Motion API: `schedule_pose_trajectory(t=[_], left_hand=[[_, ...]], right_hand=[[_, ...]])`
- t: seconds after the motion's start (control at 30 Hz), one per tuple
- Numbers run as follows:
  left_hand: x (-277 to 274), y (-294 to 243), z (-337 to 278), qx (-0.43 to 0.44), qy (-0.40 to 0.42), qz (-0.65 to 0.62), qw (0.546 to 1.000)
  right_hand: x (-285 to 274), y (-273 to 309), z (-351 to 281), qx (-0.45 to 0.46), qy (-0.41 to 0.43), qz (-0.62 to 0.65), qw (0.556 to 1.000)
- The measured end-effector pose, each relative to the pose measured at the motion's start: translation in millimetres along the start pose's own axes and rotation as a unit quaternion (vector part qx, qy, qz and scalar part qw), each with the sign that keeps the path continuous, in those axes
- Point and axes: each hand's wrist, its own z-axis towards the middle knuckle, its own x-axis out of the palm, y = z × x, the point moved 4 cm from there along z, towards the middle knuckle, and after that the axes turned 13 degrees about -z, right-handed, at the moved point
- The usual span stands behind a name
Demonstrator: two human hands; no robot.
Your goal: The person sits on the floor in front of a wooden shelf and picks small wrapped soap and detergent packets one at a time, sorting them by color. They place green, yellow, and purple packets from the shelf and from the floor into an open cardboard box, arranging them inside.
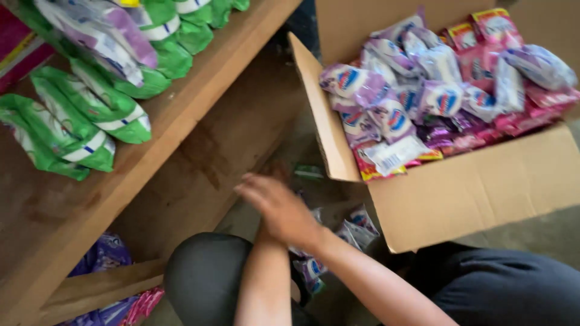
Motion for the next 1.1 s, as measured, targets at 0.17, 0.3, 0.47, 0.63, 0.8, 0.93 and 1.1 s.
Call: schedule_pose_trajectory(t=[0.17, 0.3, 0.47, 0.63, 0.8, 0.93, 1.1], left_hand=[[206, -81, -19, -0.195, 0.335, -0.665, 0.638], [210, -108, -22, -0.138, 0.327, -0.64, 0.681], [185, -146, -23, -0.031, 0.395, -0.64, 0.658], [232, -191, -47, 0.035, 0.311, -0.708, 0.633], [212, -180, -42, 0.068, 0.342, -0.724, 0.595], [235, -183, -76, 0.09, 0.46, -0.602, 0.646], [141, -123, -42, 0.059, 0.417, -0.584, 0.694]], right_hand=[[151, -186, -136, 0.423, 0.151, -0.025, 0.893], [173, -230, -193, 0.43, 0.199, -0.052, 0.879], [195, -254, -233, 0.444, 0.276, -0.091, 0.848], [200, -264, -246, 0.447, 0.35, -0.129, 0.813], [217, -265, -261, 0.43, 0.416, -0.162, 0.784], [234, -268, -286, 0.411, 0.456, -0.201, 0.763], [246, -250, -291, 0.388, 0.479, -0.242, 0.749]])
